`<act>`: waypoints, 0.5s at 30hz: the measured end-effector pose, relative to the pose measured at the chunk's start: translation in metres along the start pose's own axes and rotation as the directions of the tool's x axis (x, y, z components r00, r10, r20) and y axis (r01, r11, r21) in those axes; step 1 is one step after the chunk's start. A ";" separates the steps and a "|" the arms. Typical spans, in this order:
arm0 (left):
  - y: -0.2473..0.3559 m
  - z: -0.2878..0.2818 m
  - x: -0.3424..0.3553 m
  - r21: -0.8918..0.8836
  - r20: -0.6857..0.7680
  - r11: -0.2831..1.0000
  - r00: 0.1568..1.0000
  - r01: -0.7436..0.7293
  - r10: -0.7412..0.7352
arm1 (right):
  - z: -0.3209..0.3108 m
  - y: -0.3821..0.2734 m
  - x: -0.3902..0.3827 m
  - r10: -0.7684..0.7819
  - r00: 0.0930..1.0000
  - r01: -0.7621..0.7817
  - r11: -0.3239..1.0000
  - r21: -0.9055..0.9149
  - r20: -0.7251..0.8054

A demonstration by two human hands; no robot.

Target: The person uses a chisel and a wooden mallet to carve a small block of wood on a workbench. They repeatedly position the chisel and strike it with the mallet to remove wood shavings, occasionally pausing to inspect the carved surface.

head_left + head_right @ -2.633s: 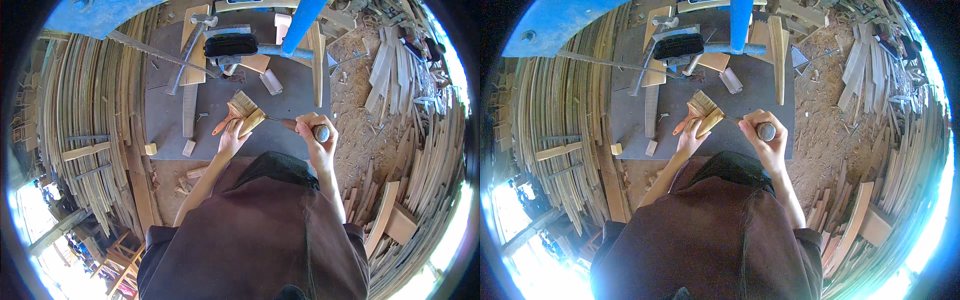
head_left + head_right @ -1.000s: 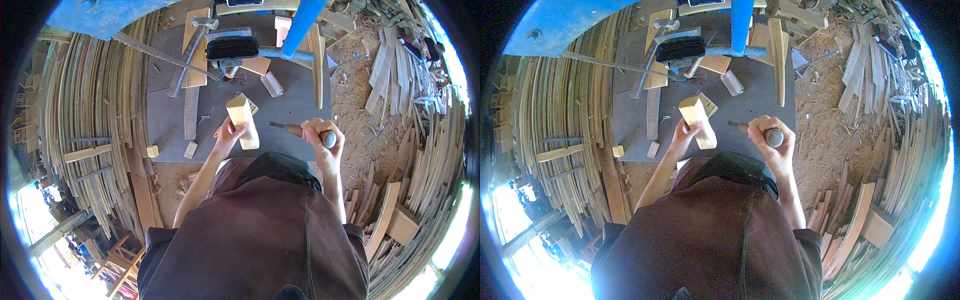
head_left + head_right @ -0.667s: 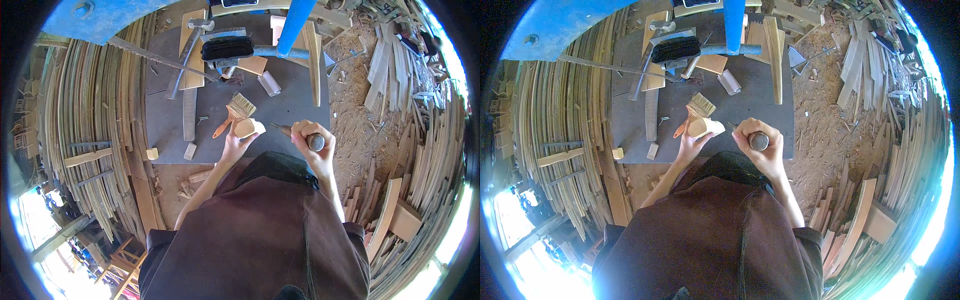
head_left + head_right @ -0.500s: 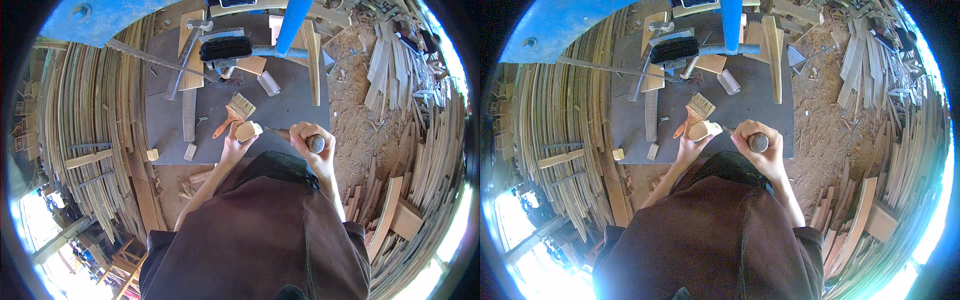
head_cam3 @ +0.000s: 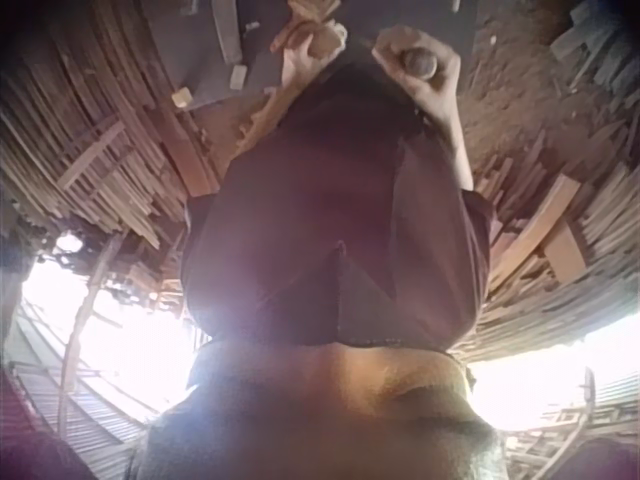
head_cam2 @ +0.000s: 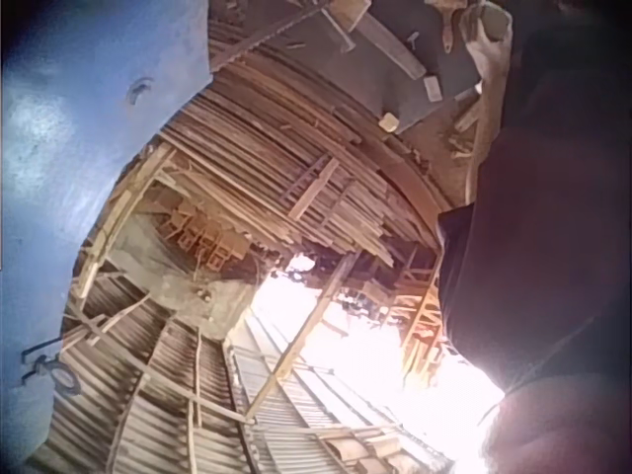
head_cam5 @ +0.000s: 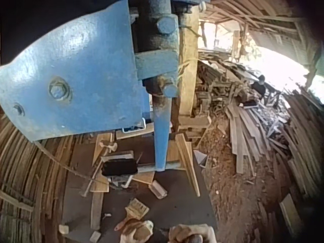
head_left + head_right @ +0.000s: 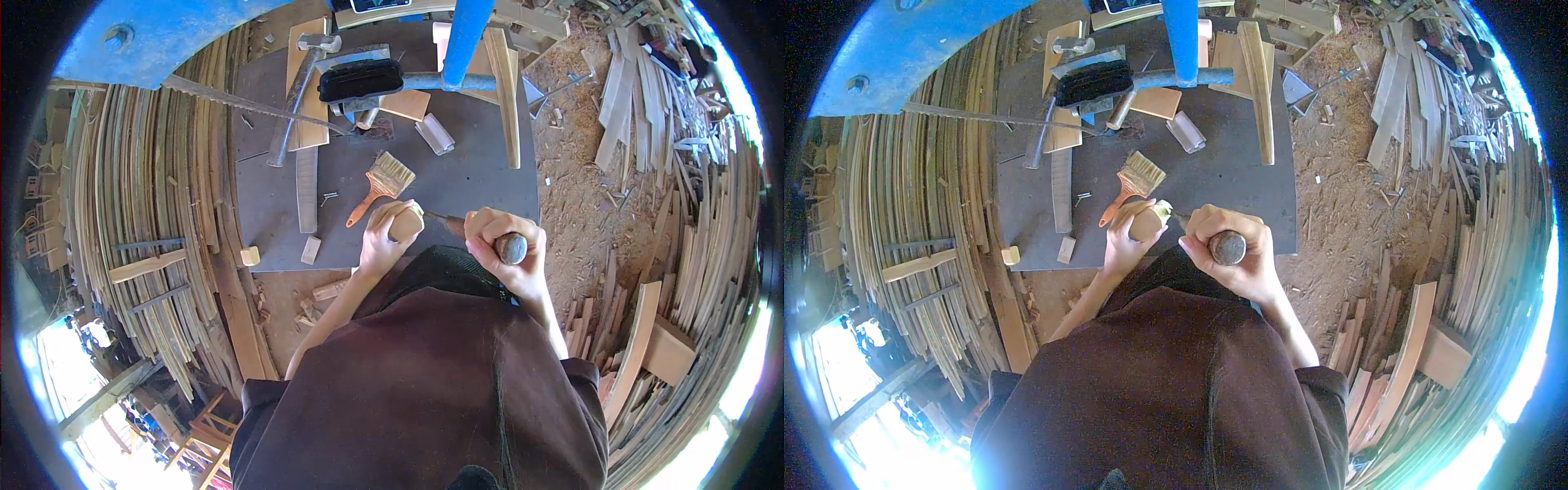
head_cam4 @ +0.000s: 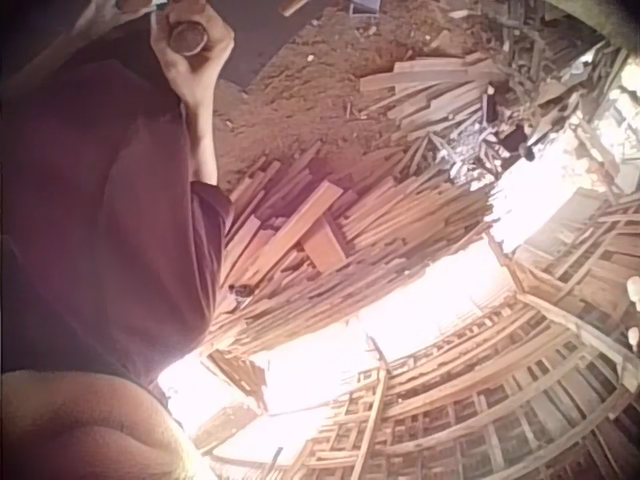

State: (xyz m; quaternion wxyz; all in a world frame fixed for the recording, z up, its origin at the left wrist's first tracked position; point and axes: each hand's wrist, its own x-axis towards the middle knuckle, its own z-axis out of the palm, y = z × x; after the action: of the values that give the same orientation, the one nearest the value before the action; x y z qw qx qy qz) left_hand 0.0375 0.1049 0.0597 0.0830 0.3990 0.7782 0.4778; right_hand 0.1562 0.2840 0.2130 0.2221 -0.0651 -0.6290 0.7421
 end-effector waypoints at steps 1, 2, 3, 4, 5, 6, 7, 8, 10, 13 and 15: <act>-0.001 0.000 0.000 0.006 -0.009 1.000 1.000 0.002 -0.002 | 0.000 -0.001 0.000 0.002 1.000 -0.002 1.000 0.010 0.009; -0.001 0.001 -0.001 0.013 -0.018 1.000 1.000 0.005 -0.005 | 0.000 -0.002 0.001 0.004 1.000 -0.005 1.000 0.020 0.018; 0.000 -0.001 0.001 0.008 -0.021 1.000 1.000 -0.008 0.008 | -0.001 -0.002 0.001 0.006 1.000 -0.006 1.000 0.029 0.026; 0.002 -0.003 0.003 0.003 -0.025 1.000 0.999 -0.020 0.020 | -0.002 0.000 0.002 0.005 1.000 -0.006 0.999 0.031 0.029; 0.003 -0.005 0.005 -0.002 -0.029 0.999 0.999 -0.033 0.033 | -0.003 0.003 0.002 0.005 0.999 -0.006 0.999 0.034 0.033; 0.003 -0.006 0.005 -0.007 -0.026 1.000 1.000 -0.015 0.015 | -0.005 0.006 0.003 0.004 0.999 -0.006 0.999 0.036 0.038; 0.003 -0.008 0.006 -0.011 -0.023 1.000 1.000 0.003 -0.003 | -0.005 0.009 0.004 0.001 0.999 -0.002 0.999 0.040 0.036; 0.003 -0.009 0.006 -0.016 -0.020 1.000 1.000 0.021 -0.021 | -0.006 0.013 0.006 -0.003 0.999 0.001 0.999 0.044 0.033; 0.004 -0.008 0.006 -0.020 -0.020 0.999 0.999 0.028 -0.028 | -0.006 0.016 0.006 0.031 0.999 -0.032 0.998 0.056 0.016; 0.002 -0.007 0.002 -0.019 -0.009 0.998 0.998 0.062 -0.063 | -0.009 0.012 0.006 0.019 0.998 -0.023 0.998 0.064 0.058; 0.000 -0.005 -0.002 -0.029 -0.008 0.996 0.997 0.079 -0.079 | -0.009 0.010 0.008 0.016 0.997 -0.021 0.997 0.077 0.069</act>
State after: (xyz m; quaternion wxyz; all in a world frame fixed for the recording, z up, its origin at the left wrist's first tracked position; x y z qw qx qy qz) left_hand 0.0360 0.1002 0.0618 0.1038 0.3644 0.7870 0.4869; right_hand 0.1499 0.2943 0.2033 0.1958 -0.0369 -0.6064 0.7698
